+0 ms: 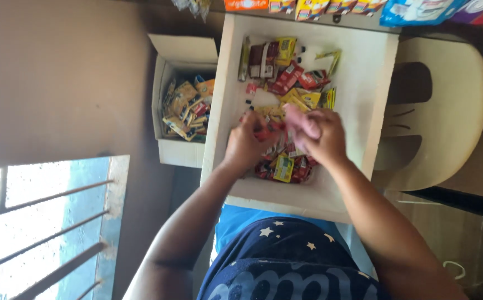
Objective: Sort and restock various food packets and sachets from a bin onto store shelves.
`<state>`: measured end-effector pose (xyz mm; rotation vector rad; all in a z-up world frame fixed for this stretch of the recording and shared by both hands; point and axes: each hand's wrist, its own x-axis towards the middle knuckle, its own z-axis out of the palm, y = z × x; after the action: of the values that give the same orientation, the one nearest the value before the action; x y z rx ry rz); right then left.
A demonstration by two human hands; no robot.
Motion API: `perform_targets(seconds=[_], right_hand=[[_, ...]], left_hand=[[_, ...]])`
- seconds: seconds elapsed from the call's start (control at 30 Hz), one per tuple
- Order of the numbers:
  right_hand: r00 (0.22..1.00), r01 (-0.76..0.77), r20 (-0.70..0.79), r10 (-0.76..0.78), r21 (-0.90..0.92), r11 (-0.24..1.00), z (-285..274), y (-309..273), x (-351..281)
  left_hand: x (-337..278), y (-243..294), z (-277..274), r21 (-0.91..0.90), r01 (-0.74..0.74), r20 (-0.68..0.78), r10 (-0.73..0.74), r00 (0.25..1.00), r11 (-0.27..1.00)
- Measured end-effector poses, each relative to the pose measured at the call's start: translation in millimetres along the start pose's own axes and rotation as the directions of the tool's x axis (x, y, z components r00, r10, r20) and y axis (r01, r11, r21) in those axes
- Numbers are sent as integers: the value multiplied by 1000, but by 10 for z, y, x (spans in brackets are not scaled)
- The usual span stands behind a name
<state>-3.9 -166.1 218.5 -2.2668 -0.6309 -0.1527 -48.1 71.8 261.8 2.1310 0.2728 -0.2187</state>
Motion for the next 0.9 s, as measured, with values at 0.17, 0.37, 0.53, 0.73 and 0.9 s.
perform_targets(seconds=[0.17, 0.37, 0.53, 0.73, 0.9], right_hand=[[924, -328, 178, 339, -89, 941, -55, 251, -241], [907, -305, 352, 233, 165, 938, 230, 596, -742], [814, -496, 386, 435, 70, 865, 181, 560, -726], [696, -708, 324, 641, 158, 688, 432, 745, -454], [573, -820, 366, 733, 263, 509, 885, 726, -144]], left_hand=[[123, -428, 65, -258, -85, -146, 48, 988, 962], [186, -1147, 694, -430, 75, 27, -71, 997, 899], [374, -1129, 971, -178, 147, 106, -129, 986, 973], [1308, -1764, 1363, 197, 22, 126, -47, 991, 980], [1908, -1532, 1150, 355, 180, -97, -156, 983, 918]])
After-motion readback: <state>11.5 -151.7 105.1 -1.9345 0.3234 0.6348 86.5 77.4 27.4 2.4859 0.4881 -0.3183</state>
